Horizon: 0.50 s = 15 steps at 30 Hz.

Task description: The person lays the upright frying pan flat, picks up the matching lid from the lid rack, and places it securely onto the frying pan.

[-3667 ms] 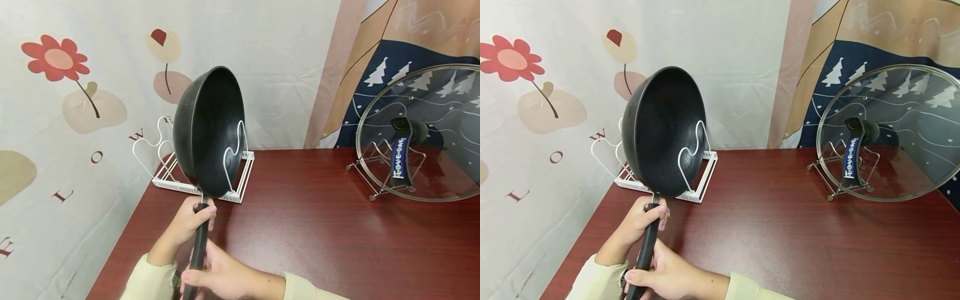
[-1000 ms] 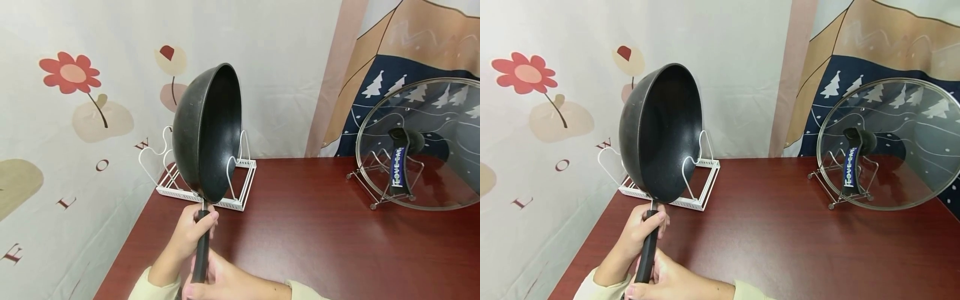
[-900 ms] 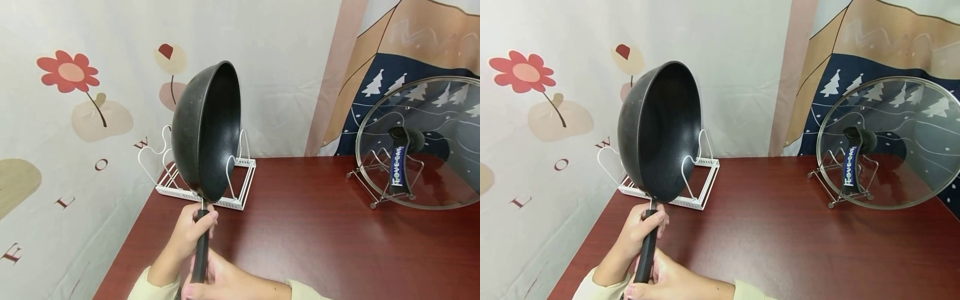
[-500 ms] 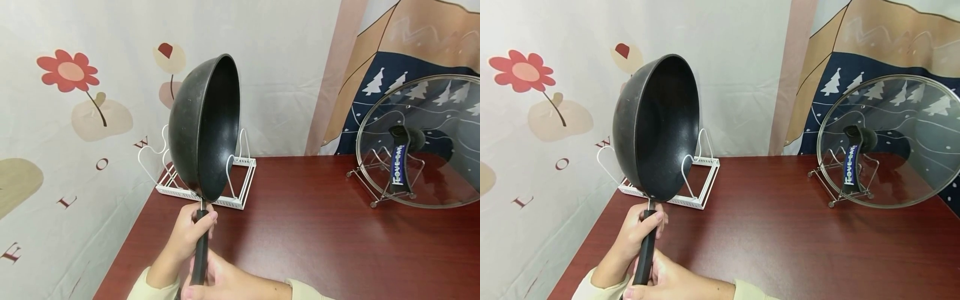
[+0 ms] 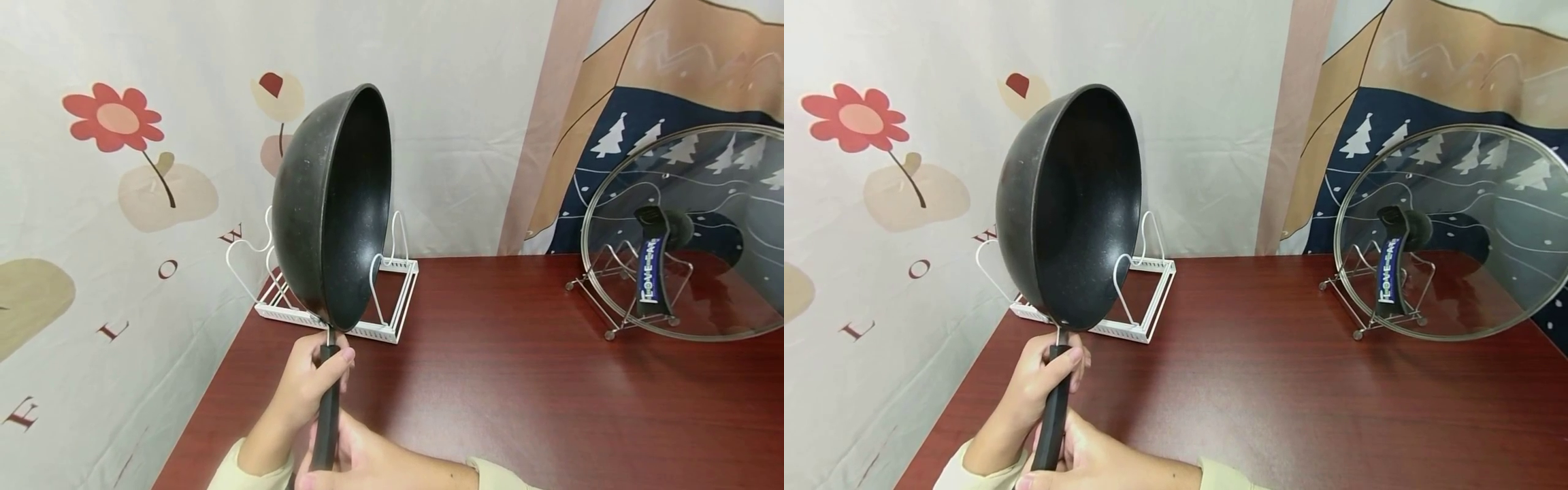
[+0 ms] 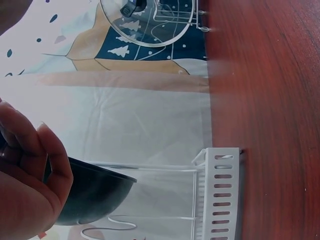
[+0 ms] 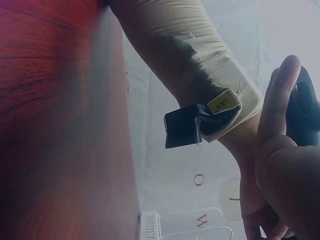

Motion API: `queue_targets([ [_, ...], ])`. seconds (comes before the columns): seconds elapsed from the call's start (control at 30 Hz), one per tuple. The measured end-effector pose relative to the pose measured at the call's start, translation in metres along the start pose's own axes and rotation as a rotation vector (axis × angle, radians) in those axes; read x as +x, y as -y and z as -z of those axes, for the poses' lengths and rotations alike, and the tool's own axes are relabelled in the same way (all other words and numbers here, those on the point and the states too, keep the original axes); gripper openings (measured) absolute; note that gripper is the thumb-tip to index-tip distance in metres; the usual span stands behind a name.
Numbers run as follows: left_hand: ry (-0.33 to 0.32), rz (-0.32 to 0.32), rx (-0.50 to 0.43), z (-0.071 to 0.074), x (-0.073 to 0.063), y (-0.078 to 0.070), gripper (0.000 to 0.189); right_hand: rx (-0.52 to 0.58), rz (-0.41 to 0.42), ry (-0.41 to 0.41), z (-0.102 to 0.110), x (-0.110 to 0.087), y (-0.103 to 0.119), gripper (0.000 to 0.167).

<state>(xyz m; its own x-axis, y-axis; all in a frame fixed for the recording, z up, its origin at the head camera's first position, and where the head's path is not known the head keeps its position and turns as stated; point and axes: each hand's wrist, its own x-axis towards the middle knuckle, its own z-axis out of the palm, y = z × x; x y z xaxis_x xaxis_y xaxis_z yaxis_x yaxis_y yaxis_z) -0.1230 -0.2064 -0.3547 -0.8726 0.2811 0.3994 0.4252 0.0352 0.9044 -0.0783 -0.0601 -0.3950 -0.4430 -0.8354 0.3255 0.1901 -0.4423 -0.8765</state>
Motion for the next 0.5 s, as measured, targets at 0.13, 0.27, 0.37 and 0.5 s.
queue_targets([
  [0.13, 0.002, -0.010, 0.017, -0.0007, -0.0006, -0.0007, 0.016, 0.006, 0.006, 0.007, -0.0009, -0.0004, 0.0006, 0.040],
  [0.27, 0.006, -0.022, 0.021, -0.0016, -0.0008, -0.0012, 0.016, 0.023, 0.009, 0.012, -0.0013, -0.0011, 0.0010, 0.043],
  [0.37, -0.004, -0.031, 0.032, -0.0019, -0.0014, -0.0019, 0.016, 0.028, -0.004, -0.002, -0.0016, -0.0021, 0.0014, 0.046],
  [0.5, -0.020, -0.043, 0.052, -0.0017, -0.0027, -0.0028, 0.015, 0.032, -0.041, -0.031, -0.0024, -0.0030, 0.0025, 0.051],
])
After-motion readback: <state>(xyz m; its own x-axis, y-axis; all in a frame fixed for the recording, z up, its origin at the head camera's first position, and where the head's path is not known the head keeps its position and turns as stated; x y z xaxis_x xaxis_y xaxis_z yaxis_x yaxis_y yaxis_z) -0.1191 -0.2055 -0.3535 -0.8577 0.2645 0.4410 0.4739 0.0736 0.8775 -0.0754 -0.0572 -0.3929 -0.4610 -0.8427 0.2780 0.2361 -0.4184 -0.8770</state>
